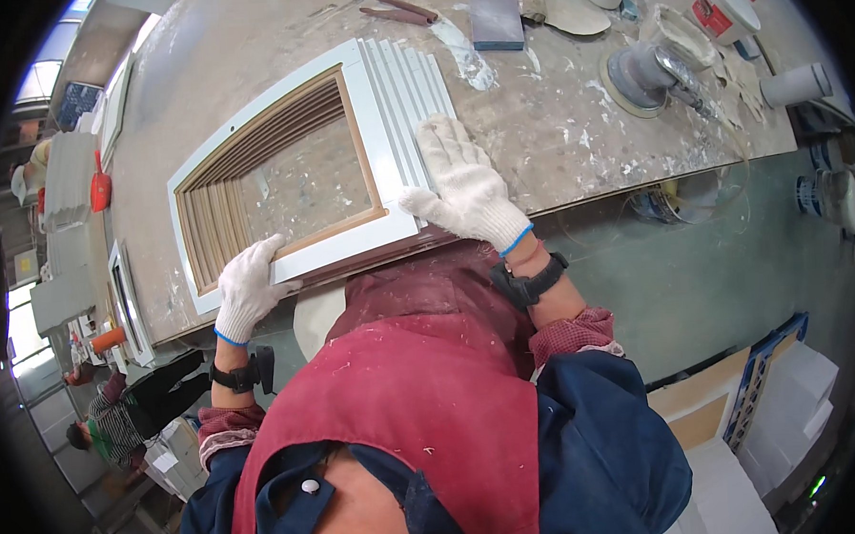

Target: The person picks up a white wooden frame from a stack and places it on a workbench. They use a sanding block to smooth the edges and surfaces of the frame, flipping it over to work on different sides. The person repeats this process with multiple frames, handling them one at a time.

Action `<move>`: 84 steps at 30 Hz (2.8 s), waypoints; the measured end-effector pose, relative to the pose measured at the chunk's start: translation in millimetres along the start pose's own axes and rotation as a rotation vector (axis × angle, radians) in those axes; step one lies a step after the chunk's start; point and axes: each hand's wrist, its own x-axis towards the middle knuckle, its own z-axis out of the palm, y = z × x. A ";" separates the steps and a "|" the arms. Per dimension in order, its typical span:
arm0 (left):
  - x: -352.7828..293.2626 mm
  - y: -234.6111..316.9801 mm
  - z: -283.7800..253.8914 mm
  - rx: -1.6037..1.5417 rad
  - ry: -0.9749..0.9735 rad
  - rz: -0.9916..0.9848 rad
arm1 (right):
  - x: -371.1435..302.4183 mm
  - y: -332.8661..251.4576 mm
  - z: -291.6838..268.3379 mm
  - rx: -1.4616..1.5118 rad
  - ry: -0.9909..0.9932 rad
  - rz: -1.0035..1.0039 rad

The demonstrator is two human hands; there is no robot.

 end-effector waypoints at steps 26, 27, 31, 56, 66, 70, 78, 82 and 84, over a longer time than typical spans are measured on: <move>7.1 37.0 -19.5 -0.050 0.165 0.228 | 251.1 68.5 -34.4 -0.520 0.088 -0.399; 10.2 43.9 -15.8 -0.034 0.177 0.229 | 261.9 71.7 -26.3 -0.570 0.018 -0.332; 27.5 69.0 3.0 -0.079 0.104 0.253 | 281.5 75.3 -9.2 -0.729 -0.118 -0.178; 53.7 82.1 -6.3 -0.119 -0.138 0.109 | -4.9 1.7 -21.3 0.332 0.124 -0.558; 57.7 79.9 -4.2 -0.060 -0.166 0.159 | 146.0 22.7 -5.3 0.106 0.315 -0.333; 55.3 81.5 -4.5 -0.111 -0.095 0.193 | 63.8 0.3 -2.8 -0.021 0.293 -0.632; 56.7 64.7 -6.9 -0.152 -0.220 0.246 | 170.9 12.2 -24.0 0.277 0.202 -0.321; 49.6 65.2 -3.2 -0.213 -0.168 0.218 | 136.5 0.4 -19.9 0.334 0.050 -0.232; 42.1 62.1 3.3 -0.226 -0.135 0.228 | 53.3 -9.2 -18.6 -0.048 -0.041 -0.576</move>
